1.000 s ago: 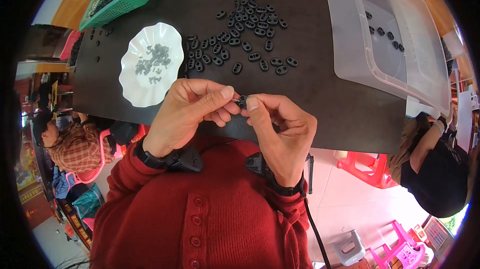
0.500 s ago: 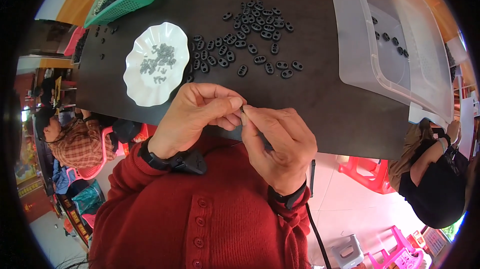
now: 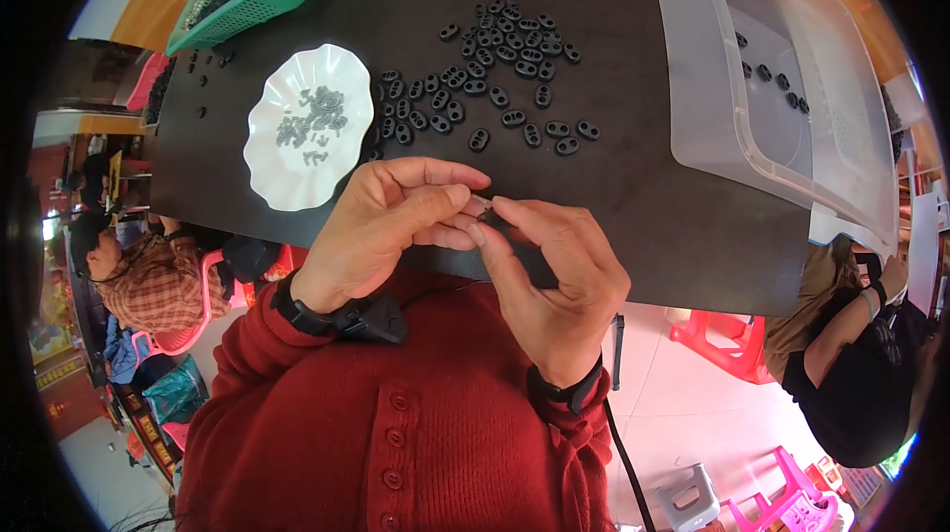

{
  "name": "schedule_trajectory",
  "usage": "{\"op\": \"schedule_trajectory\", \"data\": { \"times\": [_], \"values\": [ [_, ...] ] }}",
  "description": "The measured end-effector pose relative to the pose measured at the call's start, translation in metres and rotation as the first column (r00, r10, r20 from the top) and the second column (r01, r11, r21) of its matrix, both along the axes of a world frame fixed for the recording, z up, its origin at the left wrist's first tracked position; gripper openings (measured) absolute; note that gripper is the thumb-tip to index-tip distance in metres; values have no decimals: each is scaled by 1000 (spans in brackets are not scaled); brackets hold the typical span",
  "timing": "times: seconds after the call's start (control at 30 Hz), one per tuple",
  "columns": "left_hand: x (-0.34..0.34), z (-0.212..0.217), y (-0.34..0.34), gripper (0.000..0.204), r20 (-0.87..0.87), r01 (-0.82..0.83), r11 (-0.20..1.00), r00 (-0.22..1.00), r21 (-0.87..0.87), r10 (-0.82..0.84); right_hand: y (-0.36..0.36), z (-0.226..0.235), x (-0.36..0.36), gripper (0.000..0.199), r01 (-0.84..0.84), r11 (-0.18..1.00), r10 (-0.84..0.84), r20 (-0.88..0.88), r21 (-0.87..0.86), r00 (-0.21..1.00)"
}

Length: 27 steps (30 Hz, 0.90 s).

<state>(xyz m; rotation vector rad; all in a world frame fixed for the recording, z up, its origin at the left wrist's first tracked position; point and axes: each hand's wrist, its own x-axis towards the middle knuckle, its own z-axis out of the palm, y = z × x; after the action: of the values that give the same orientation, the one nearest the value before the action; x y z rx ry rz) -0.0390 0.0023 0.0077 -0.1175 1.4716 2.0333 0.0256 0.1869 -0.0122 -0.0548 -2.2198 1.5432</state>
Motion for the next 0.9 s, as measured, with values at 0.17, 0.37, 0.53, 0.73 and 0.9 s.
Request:
{"op": "schedule_trajectory", "data": {
  "times": [0.17, 0.37, 0.53, 0.73, 0.9],
  "values": [
    [-8, -3, 0, 28, 129, -1, 995, 992, 97, -12, 7, -3, -2, 38, 18, 1000, -18, -10, 5, 1000],
    [-7, 1, 2, 24, -8, -1, 1000, 1000, -22, 0, 14, 1, 1, 40, -8, 1000, 7, -29, -25, 1000],
    [-4, 14, 1, 17, -88, 64, 998, 994, -21, -65, 23, 2, 3, 40, -109, 964, 102, -41, -241, 994],
    [-4, 3, -6, 17, -60, 122, 992, 991, 44, -119, 23, 3, 3, 38, -198, 952, 183, -84, -235, 979],
    [-7, -3, -11, 19, 4, 129, 988, 992, 89, -130, 13, 3, 1, 37, -127, 991, 125, -44, -53, 991]
  ]
}}
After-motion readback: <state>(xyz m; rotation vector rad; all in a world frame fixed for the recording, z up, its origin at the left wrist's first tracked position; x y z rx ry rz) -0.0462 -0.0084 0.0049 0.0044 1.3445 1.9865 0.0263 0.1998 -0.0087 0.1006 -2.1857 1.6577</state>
